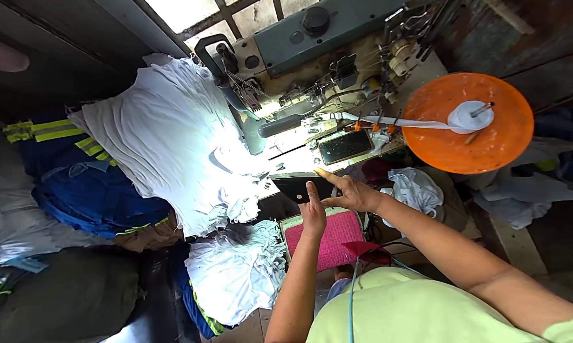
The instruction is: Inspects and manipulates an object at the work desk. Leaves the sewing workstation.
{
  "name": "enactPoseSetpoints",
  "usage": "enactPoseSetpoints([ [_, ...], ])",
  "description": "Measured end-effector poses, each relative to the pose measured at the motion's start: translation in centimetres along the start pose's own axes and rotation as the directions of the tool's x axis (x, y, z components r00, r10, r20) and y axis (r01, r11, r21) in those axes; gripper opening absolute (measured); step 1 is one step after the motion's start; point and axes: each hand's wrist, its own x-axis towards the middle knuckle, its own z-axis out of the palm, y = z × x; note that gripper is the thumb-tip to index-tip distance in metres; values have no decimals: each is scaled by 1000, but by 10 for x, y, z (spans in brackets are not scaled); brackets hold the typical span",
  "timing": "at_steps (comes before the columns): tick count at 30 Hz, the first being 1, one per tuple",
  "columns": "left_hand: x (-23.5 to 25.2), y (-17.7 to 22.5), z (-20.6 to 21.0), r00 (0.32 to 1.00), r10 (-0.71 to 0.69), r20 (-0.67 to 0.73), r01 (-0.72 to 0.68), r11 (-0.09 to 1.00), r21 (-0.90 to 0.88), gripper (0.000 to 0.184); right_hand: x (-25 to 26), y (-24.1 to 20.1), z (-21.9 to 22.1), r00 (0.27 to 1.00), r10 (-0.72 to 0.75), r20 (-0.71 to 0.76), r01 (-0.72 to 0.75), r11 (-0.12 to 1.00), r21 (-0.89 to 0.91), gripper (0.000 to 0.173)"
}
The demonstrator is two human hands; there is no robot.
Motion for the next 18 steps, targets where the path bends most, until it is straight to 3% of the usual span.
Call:
enactPoseSetpoints([
  [5,-1,3,4,1000,-17,-25,17,1000,-5,42,0,2,-1,1000,-7,-10,6,1000,-26,81],
  [9,-2,2,4,999,43,20,-43,998,-38,36,-1,3,-3,999,-26,-21,26,999,-22,85],
  [18,-3,2,2,997,13,78,-6,996,-89,38,-2,-1,-4,1000,14,10,-15,1000,28,91],
])
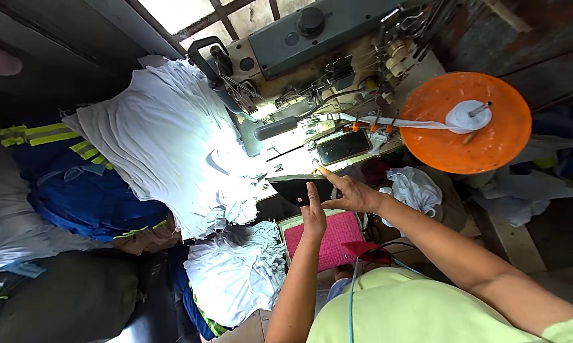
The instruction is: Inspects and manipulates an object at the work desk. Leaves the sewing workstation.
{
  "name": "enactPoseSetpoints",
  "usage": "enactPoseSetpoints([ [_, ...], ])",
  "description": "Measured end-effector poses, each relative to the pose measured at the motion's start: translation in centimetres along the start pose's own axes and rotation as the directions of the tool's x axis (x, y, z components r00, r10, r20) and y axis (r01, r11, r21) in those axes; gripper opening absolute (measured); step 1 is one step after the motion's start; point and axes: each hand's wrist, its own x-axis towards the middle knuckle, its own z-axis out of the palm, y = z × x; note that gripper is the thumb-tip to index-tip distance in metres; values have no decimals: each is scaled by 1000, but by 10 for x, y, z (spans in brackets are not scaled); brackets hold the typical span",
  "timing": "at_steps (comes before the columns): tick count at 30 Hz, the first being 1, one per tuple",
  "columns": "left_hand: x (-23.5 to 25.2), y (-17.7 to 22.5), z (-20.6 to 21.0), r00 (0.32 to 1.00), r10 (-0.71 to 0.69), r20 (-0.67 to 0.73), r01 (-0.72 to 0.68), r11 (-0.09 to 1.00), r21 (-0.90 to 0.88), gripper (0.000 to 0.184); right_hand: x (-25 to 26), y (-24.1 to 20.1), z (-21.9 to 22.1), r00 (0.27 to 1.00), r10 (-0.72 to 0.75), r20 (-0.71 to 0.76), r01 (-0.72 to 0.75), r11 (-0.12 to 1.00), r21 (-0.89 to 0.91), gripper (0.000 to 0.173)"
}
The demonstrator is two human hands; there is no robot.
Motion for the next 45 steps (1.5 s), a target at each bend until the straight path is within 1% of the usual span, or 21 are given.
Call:
enactPoseSetpoints([
  [6,0,1,1,999,-39,-1,39,999,-8,36,0,4,1,999,-35,-6,35,999,10,86],
  [10,-1,4,3,997,-74,-12,73,997,-30,32,0,4,-1,999,-1,32,0,1000,26,86],
  [14,1,4,6,996,-73,-46,70,996,-60,27,2,4,-2,998,12,54,-14,999,45,84],
  [18,1,4,9,995,-59,-86,55,997,-55,25,2,9,2,999,-32,8,31,998,58,81],
  [23,1,4,11,993,-45,-112,42,999,-29,26,1,10,4,999,-41,-14,42,998,53,79],
  [30,2,3,4,998,-55,-26,54,998,-31,28,2,9,1,999,-40,25,37,995,89,84],
  [34,2,1,3,998,-42,-54,40,998,-43,24,1,9,4,999,-42,12,41,997,67,82],
  [39,1,5,6,994,-49,-96,46,998,-33,26,1,6,5,1000,-26,-11,26,999,28,79],
  [42,1,6,7,992,-62,-114,59,998,-33,24,0,4,4,1000,-7,-6,7,1000,8,80],
  [45,2,5,8,988,-78,-131,73,997,-37,24,1,4,5,1000,-18,-21,17,1000,-22,79],
])
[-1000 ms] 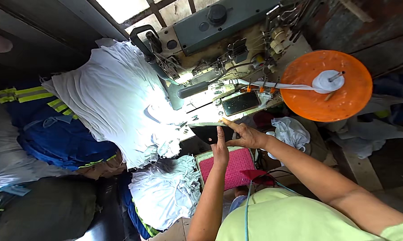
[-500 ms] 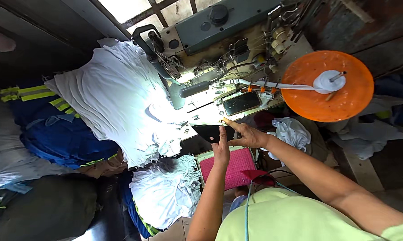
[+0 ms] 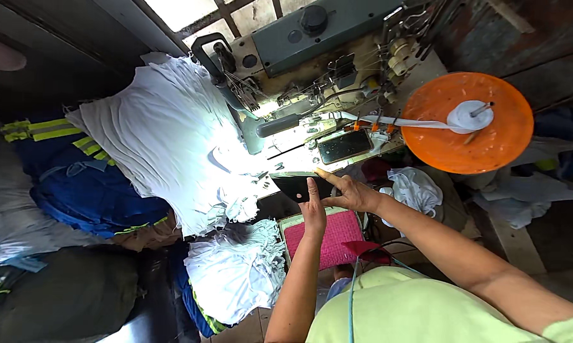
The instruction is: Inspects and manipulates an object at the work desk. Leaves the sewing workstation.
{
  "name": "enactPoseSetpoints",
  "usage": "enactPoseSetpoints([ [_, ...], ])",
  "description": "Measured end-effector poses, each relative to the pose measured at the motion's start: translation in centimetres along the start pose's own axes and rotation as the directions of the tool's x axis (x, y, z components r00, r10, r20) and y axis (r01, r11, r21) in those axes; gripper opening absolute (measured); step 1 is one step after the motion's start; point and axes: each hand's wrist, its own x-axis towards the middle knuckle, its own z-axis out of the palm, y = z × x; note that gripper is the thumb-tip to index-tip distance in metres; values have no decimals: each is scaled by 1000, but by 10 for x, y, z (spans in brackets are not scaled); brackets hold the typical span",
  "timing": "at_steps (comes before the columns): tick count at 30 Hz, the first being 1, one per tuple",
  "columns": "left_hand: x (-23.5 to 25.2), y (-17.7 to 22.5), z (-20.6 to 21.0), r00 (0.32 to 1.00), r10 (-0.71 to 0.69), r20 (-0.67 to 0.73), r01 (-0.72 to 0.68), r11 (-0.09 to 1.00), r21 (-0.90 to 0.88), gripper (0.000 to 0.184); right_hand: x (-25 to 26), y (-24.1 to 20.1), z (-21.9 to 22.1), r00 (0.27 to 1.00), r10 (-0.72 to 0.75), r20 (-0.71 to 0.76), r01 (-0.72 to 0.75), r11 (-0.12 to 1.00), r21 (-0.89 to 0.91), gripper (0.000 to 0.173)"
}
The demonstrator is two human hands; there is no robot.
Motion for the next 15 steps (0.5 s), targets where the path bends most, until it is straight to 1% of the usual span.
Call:
enactPoseSetpoints([
  [5,0,0,2,999,-23,-30,23,1000,-8,25,-1,1,1,999,-21,-27,20,999,-34,78],
  [8,-1,-1,-1,1000,-3,19,3,1000,-5,28,-2,4,4,995,-57,-76,56,998,-14,80],
  [11,-1,-1,-4,995,16,101,-17,1000,9,31,-4,6,10,992,14,-126,1,994,114,83],
  [13,-1,-1,-4,987,37,158,-40,999,17,34,-4,7,11,992,57,-111,-31,975,219,80],
  [15,-1,-4,-6,976,77,202,-80,997,6,30,-4,8,11,995,76,-68,-52,950,308,79],
])
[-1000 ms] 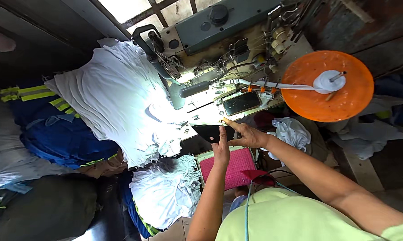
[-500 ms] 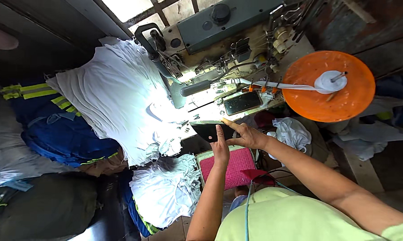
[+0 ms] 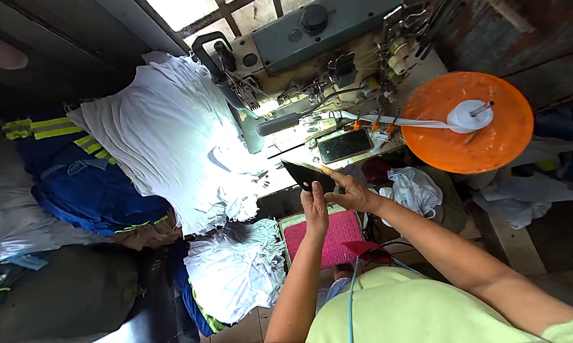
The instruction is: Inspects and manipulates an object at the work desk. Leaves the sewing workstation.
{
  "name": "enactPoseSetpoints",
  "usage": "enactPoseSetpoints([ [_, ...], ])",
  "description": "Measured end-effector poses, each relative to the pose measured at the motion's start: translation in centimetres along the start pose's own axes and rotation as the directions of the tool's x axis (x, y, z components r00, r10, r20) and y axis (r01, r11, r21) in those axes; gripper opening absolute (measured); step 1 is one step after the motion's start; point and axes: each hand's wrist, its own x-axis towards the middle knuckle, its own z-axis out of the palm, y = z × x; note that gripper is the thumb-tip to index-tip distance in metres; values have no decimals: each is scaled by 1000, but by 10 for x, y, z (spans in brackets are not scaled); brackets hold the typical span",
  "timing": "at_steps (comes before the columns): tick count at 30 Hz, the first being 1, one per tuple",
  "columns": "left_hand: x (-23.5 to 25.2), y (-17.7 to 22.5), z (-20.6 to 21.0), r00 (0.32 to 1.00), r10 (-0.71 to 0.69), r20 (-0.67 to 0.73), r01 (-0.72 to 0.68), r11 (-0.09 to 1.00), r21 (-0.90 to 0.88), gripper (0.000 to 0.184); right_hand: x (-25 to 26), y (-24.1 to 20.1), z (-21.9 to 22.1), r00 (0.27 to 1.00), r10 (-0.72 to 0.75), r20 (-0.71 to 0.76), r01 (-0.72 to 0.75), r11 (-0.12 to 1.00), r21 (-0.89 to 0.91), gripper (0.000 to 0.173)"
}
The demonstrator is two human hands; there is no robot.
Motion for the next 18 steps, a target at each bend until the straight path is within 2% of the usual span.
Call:
enactPoseSetpoints([
  [5,-1,-6,-4,997,15,73,-10,998,-68,20,2,-4,-5,1000,5,25,-6,998,59,74],
  [8,2,-2,-7,990,-57,127,75,986,-146,29,1,-6,-6,998,46,35,-53,964,259,64],
  [11,4,4,-12,985,-141,99,157,971,-179,42,-7,1,-9,998,52,22,-57,909,413,64],
  [13,6,5,-13,982,-178,60,187,962,-197,44,-14,8,-13,997,70,25,-74,900,430,65],
  [18,10,2,-12,977,-214,3,209,950,-233,35,-27,18,-13,993,111,36,-116,913,392,78],
])
